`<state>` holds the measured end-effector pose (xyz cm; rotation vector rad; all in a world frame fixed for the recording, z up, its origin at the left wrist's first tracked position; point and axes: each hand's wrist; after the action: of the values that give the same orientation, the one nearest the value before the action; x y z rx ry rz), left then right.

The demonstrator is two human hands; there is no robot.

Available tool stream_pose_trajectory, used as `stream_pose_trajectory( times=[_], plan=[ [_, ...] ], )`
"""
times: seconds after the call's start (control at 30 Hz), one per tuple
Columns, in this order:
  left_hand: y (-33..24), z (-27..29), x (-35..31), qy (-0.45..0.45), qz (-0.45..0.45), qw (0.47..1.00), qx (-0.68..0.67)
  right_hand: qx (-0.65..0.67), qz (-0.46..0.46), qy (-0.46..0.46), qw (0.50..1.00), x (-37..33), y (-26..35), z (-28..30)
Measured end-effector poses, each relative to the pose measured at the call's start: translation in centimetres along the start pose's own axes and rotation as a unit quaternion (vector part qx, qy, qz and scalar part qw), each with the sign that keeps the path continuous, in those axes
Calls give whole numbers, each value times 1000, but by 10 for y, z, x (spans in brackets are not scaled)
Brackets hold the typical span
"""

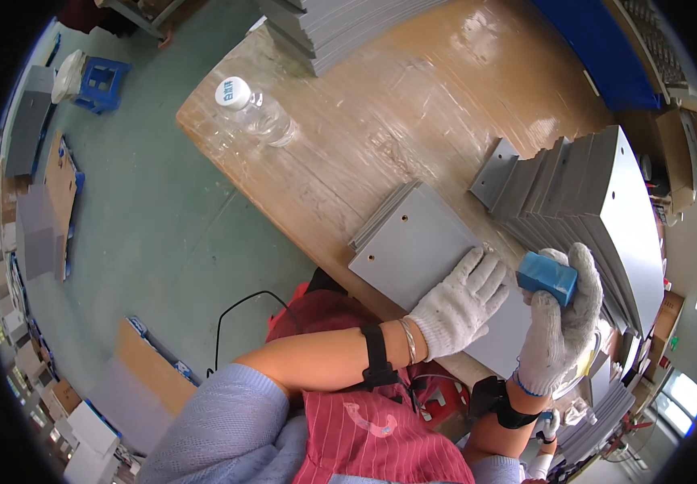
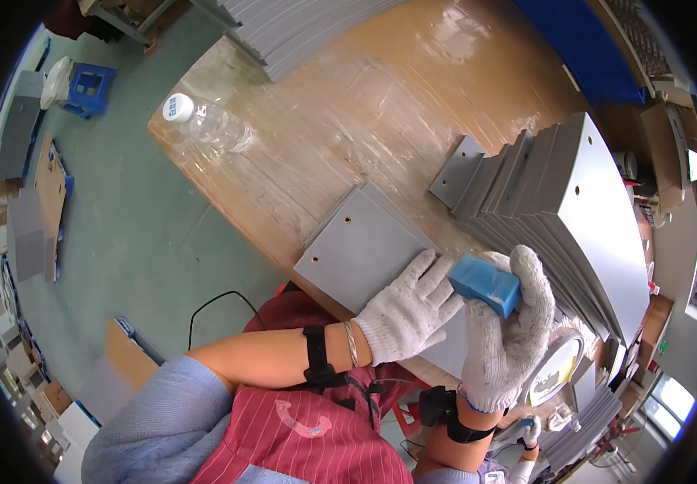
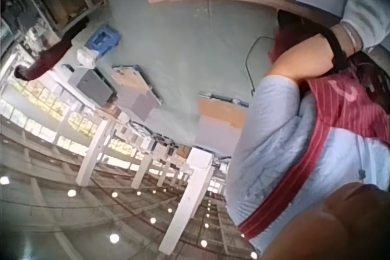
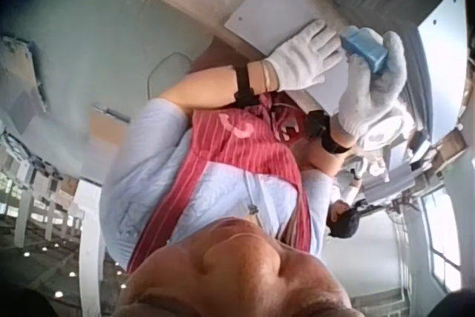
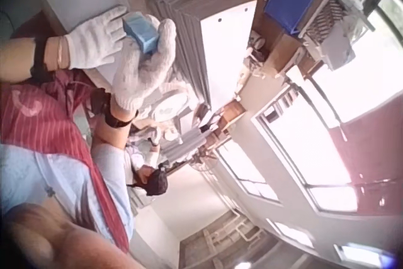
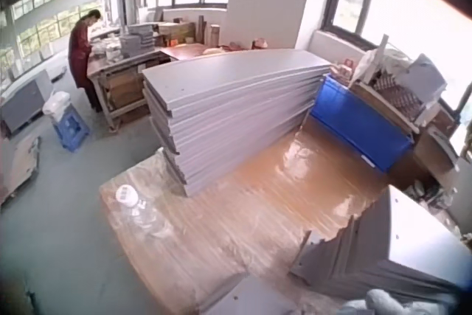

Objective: The person cleans a stack of gray metal panels on a workbench. They repeatedly wipe the surface with a white cloth and scrub the edges with a blue sponge. The person handles the panels one at a time, flipping them over to clean both sides before stacking them.

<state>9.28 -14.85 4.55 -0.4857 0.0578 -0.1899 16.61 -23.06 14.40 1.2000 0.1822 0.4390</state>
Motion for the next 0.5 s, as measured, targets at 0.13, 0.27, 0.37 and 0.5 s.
stream_pose_trajectory(
  times=[0.13, 0.27, 0.37, 0.5],
  plan=[
    [4, -21, -9, -68, 18, 995, -64, -24, 48, 177, 983, 20, 4, -34],
    [2, -35, -7, -62, 61, 989, -121, -61, 49, 299, 951, 34, 16, -67],
    [2, -48, -9, -17, 57, 994, -94, -122, 53, 390, 911, 41, 20, -94],
    [-1, -53, -9, -44, 69, 993, -88, -200, 130, 474, 848, 38, 19, -119]
  ],
)
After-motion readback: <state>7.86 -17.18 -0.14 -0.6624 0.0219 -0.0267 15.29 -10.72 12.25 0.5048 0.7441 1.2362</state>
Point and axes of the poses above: each hand's wrist, its own x-axis towards the middle knuckle, its own z-axis out of the back of the hand, y = z × x, and after that the axes turned 1 degree about -z, right-handed
